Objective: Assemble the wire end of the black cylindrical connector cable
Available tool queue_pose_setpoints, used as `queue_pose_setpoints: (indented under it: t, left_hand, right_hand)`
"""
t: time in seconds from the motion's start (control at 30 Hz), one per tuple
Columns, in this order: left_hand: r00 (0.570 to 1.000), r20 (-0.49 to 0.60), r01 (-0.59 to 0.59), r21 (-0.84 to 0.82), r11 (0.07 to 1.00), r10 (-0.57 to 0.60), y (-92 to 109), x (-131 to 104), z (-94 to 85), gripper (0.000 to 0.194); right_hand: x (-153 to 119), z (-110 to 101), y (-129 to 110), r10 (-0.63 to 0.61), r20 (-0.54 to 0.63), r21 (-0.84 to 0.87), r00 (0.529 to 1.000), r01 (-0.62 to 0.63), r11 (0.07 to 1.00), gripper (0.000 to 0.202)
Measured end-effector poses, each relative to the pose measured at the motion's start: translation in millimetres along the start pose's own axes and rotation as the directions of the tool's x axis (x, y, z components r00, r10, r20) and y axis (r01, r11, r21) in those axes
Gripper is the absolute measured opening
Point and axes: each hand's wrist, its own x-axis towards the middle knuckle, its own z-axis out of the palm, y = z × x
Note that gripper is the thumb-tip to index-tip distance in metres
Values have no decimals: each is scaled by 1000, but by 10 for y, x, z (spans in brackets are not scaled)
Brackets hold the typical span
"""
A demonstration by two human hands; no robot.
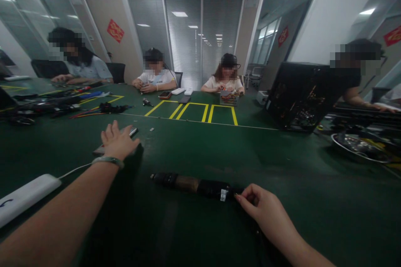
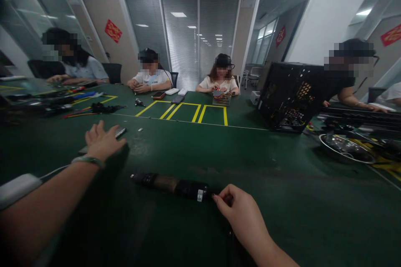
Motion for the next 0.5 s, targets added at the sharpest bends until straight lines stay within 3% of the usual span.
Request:
queue_pose_setpoints:
  t: [0.23,0.5]
  left_hand:
    - [994,54,95,16,995,-96,-62,210,196,70]
    - [992,76,96,80,992,-103,-126,268,321,73]
  right_hand:
    - [34,19,30,4,0,11,1000,-4,1000,23]
    - [23,11,-3,23,3,63,1000,-24,998,21]
